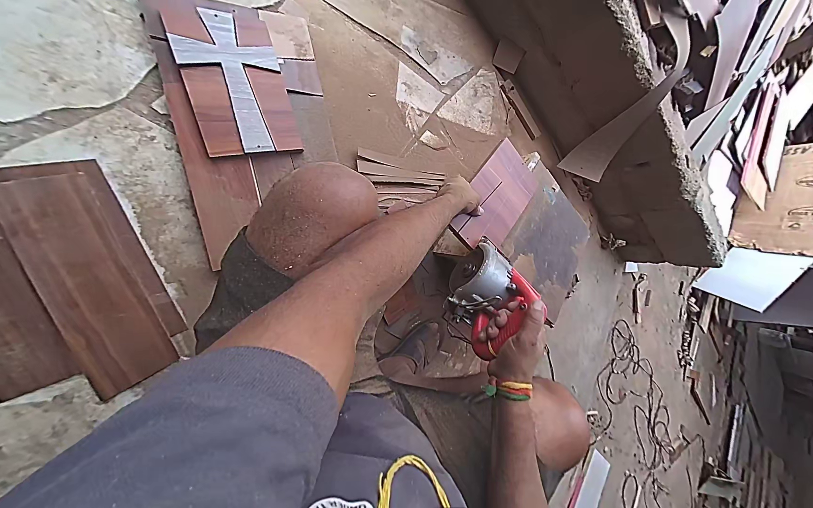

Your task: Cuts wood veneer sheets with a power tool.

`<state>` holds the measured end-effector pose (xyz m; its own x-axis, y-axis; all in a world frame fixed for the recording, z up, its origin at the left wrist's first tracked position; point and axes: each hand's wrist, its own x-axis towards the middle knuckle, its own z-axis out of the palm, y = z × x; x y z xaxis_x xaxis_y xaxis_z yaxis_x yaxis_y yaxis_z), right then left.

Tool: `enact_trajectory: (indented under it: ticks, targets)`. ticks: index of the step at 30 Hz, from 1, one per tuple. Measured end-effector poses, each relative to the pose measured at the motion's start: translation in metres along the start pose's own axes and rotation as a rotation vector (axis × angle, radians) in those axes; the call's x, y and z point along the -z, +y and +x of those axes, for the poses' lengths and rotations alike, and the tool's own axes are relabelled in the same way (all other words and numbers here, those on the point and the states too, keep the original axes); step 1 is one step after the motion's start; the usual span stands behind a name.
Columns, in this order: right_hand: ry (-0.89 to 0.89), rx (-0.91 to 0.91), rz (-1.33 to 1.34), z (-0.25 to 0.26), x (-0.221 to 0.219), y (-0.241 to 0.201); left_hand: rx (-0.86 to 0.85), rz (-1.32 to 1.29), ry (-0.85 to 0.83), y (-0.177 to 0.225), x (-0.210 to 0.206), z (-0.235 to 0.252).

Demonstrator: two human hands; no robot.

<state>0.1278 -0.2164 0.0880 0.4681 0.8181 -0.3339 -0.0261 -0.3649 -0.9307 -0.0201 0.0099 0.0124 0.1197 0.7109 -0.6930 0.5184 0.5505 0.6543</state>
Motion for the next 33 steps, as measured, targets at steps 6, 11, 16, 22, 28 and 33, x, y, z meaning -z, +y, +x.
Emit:
enact_trajectory:
  ticks: [6,11,16,22,28,33]
  targets:
    - [0.004,-0.012,0.003,0.0005,-0.0003,0.0004,-0.009,0.009,-0.023,0.0014,0.0025,-0.0025]
    - [0.008,0.000,-0.008,-0.0016,-0.0023,0.0008,-0.006,-0.001,-0.017,0.0024,0.0028,-0.0034]
    - [0.030,-0.008,-0.028,-0.0028,-0.0044,-0.0006,-0.015,0.026,-0.023,0.0029,0.0044,-0.0054]
    - [0.031,-0.017,-0.018,-0.0021,-0.0049,0.0009,-0.011,0.016,-0.024,0.0026,0.0048,-0.0054]
    - [0.050,-0.003,-0.016,-0.0023,-0.0077,0.0011,-0.008,0.016,-0.032,0.0034,0.0053,-0.0053]
    - [0.051,0.002,-0.030,-0.0013,-0.0081,0.0005,-0.012,0.018,-0.037,0.0037,0.0059,-0.0064]
